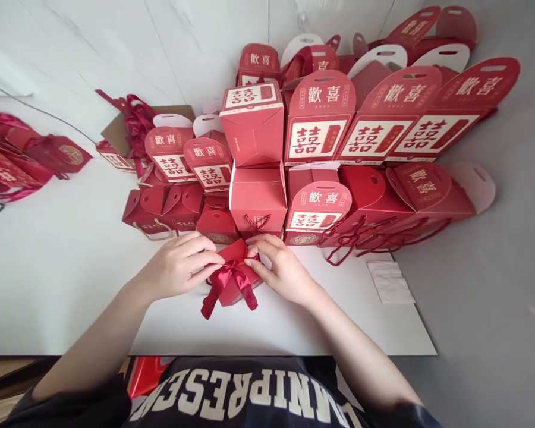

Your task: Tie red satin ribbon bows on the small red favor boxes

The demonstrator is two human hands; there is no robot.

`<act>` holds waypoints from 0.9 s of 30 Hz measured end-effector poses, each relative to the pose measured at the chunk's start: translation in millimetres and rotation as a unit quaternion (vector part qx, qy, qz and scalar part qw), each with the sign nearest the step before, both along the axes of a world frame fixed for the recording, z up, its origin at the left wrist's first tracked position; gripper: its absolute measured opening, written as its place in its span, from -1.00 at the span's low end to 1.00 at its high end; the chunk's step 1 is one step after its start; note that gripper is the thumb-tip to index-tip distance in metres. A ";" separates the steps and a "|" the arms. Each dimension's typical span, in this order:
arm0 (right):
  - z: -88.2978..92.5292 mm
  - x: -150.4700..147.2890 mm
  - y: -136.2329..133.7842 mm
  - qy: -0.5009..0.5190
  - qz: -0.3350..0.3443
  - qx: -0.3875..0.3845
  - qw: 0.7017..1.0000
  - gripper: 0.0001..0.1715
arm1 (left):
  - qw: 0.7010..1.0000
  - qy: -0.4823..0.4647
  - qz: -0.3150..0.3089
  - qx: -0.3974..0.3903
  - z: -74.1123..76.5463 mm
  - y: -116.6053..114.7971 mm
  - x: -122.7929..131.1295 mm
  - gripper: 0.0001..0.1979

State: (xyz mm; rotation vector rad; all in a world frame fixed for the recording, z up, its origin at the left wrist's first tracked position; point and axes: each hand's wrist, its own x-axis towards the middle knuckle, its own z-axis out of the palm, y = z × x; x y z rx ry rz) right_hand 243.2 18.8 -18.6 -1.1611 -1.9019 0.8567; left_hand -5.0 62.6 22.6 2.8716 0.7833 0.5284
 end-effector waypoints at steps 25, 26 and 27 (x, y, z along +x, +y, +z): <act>1.7 1.8 -8.9 -0.073 0.002 0.123 0.990 -0.94 | 1.000 0.016 -0.003 0.012 6.4 -8.2 -2.2 -0.86; 0.2 1.9 -8.4 -0.075 0.001 0.128 0.989 -0.95 | 0.999 0.022 -0.002 0.032 6.1 -7.5 -2.0 -0.85; -1.0 1.9 -8.0 -0.074 -0.002 0.134 0.988 -0.94 | 0.999 0.023 -0.001 0.042 5.8 -6.7 -1.7 -0.85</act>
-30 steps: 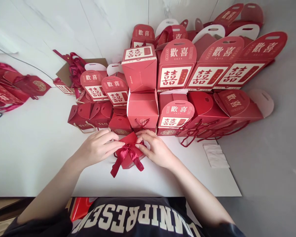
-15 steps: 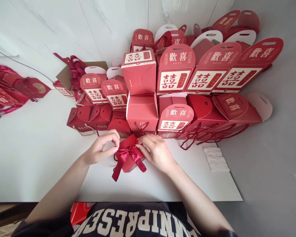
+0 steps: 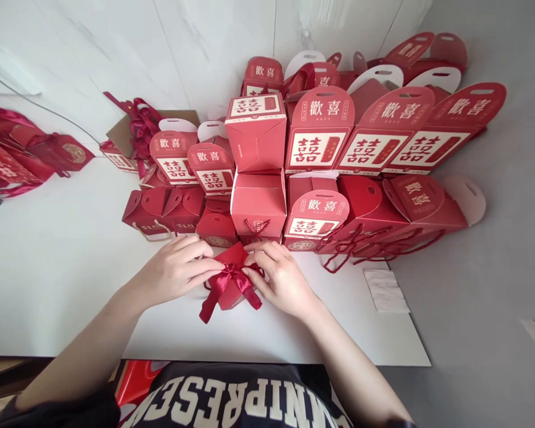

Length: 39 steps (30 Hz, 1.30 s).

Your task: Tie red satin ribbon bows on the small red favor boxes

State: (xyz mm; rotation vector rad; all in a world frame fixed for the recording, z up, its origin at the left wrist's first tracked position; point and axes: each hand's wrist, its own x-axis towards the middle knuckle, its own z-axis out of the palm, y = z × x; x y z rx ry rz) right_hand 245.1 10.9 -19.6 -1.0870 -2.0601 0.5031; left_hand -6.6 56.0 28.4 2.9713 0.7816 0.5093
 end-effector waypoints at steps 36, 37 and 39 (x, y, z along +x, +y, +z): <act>-8.7 5.3 3.5 0.144 0.002 -0.182 0.973 -0.64 | 0.922 -0.173 0.070 -0.338 -37.8 15.6 13.2 -0.55; -7.6 4.7 2.5 0.125 0.006 -0.169 0.978 -0.73 | 0.919 -0.180 0.066 -0.343 -37.9 15.3 12.8 -0.59; -5.4 1.6 0.6 0.089 0.017 -0.136 0.986 -0.87 | 0.915 -0.185 0.055 -0.355 -36.6 15.2 10.8 -0.72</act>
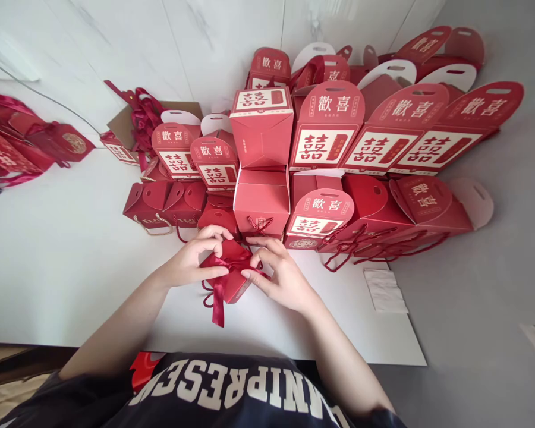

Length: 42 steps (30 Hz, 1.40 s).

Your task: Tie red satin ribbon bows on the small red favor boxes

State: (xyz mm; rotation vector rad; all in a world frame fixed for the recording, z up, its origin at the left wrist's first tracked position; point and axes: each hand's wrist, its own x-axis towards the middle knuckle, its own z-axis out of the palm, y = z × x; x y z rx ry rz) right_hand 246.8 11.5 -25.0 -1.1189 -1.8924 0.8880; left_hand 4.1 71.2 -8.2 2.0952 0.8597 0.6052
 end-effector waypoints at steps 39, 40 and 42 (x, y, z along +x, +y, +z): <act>6.4 14.1 6.4 -0.011 0.019 -0.111 0.994 -0.62 | 0.988 -0.054 -0.044 -0.136 -5.8 0.1 -2.4 -0.56; 8.2 14.9 5.5 -0.013 0.009 -0.119 0.993 -0.69 | 0.989 -0.051 -0.044 -0.134 -5.1 -0.2 -3.0 -0.57; 9.6 12.6 4.1 -0.003 -0.009 -0.114 0.993 -0.80 | 0.990 -0.044 -0.045 -0.126 -4.1 -0.5 -3.5 -0.57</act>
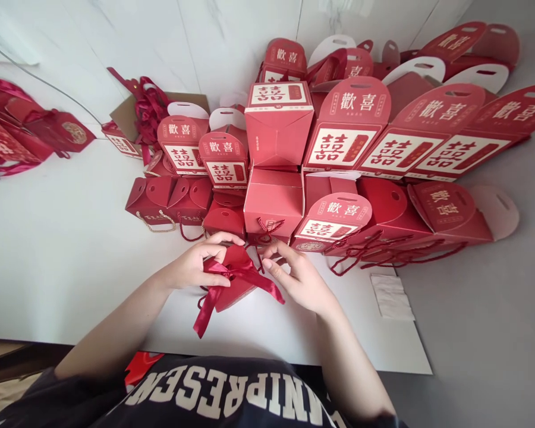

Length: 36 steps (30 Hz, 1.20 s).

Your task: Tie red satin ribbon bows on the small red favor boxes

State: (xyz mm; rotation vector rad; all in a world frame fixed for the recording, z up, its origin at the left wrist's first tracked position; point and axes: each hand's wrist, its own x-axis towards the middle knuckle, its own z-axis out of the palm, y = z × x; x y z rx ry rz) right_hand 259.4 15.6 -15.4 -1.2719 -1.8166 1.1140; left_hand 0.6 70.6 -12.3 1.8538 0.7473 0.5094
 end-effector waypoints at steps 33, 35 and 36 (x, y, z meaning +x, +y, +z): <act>-8.4 -28.0 -14.0 0.003 -0.058 0.111 0.992 -0.82 | 1.000 0.005 0.006 -0.017 0.7 -4.0 5.8 -0.62; -12.5 -31.6 -12.4 -0.016 -0.058 0.132 0.989 -0.78 | 1.000 -0.008 0.006 -0.028 -1.1 -3.8 7.1 -0.62; -14.3 -33.0 -11.4 -0.024 -0.059 0.152 0.986 -0.77 | 0.999 -0.011 0.006 -0.032 -1.5 -3.9 7.7 -0.62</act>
